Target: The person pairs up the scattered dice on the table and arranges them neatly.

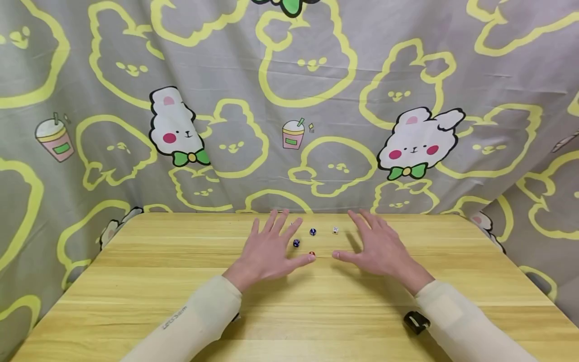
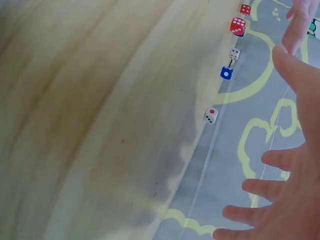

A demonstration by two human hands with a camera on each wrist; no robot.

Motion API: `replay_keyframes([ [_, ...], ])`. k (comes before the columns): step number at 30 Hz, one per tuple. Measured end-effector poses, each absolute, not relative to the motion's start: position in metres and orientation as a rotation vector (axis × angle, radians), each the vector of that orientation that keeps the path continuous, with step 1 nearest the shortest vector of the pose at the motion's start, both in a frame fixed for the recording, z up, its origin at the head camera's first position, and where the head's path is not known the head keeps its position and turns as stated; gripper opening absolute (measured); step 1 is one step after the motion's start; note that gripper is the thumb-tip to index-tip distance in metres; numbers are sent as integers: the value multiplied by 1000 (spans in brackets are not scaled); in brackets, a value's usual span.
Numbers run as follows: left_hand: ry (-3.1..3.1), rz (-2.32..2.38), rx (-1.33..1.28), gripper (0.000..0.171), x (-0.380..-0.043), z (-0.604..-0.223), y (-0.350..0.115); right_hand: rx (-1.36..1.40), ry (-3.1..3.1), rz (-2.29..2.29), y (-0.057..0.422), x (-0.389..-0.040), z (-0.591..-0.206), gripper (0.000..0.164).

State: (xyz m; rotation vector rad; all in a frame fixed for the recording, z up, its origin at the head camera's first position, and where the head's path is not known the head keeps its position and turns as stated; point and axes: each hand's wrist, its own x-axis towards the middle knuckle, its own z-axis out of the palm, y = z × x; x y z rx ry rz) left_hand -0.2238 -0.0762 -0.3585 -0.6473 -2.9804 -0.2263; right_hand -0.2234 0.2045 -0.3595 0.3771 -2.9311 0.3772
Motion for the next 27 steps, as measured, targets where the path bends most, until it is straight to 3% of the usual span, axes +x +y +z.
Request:
replay_keyframes([
  [12, -3015, -263, -824, 93, -228, -357, -50, 373, -2965, 553, 207, -234, -365, 99],
  [27, -3095, -362, -966, 86, -241, -354, -33, 381, -3010, 803, 203, -256, -367, 60],
])
